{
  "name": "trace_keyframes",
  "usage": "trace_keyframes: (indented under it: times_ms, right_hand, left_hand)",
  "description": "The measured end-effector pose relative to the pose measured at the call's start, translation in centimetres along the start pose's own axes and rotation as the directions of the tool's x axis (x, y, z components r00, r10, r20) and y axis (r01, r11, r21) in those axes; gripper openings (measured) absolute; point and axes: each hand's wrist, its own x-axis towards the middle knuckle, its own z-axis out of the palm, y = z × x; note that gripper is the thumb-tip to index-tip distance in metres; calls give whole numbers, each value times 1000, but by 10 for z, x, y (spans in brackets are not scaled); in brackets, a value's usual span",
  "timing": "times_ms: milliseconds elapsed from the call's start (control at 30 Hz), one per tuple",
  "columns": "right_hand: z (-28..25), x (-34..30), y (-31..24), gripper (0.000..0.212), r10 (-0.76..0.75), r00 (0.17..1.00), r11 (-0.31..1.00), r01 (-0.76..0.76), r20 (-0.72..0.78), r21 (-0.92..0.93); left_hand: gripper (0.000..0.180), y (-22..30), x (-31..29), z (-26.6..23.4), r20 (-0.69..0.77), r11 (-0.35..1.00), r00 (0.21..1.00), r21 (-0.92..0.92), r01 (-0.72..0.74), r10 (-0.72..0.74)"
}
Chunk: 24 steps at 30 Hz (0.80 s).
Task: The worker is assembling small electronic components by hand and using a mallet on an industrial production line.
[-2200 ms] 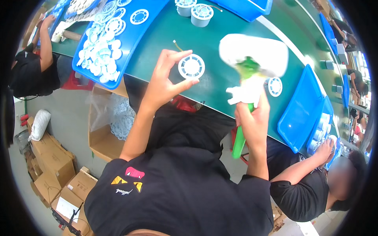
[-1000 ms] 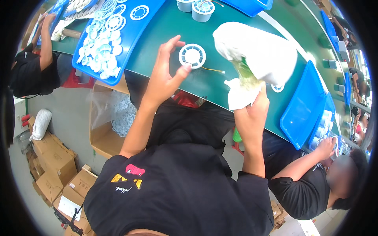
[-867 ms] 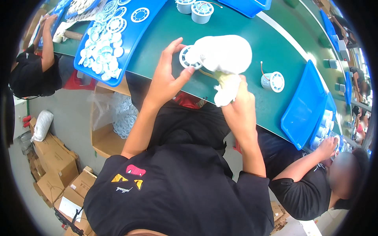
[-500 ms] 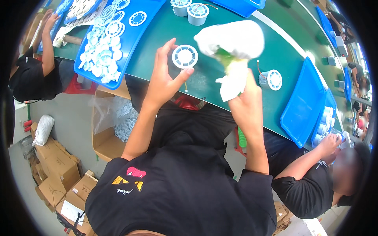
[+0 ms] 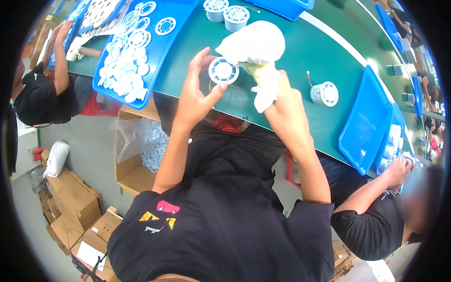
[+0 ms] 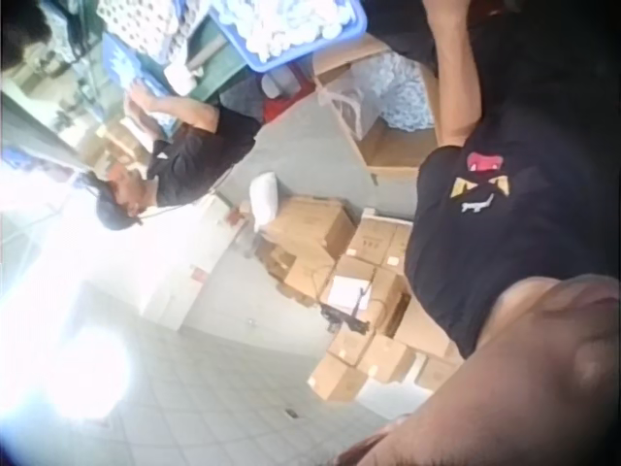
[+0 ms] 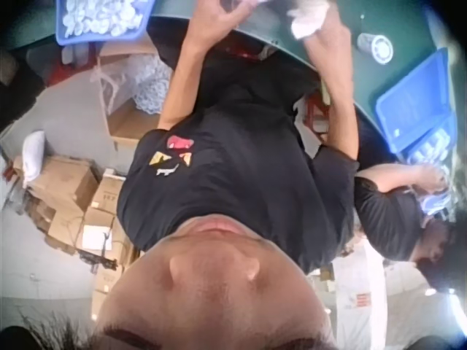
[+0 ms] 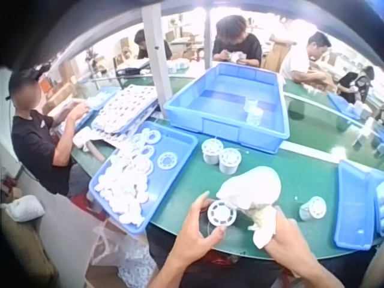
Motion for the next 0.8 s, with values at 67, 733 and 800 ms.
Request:
trace_keyframes:
  times_ms: [67,733,800]
  right_hand:
    - [-8,-2,5,32,-18,1000,999,17,10,51]
    - [36,13,-3,68,-361,928,931,353,-88,-96]
    - [9,8,1,67,-472,839,880,432,-271,-195]
  left_hand:
    - [78,-5,0,-5,25,998,999,-45,34,-33]
    - [61,0,0,-8,94,917,990,-377,130,-102]
    - [59,7,-2,-5,91,946,988,-289,147,-126]
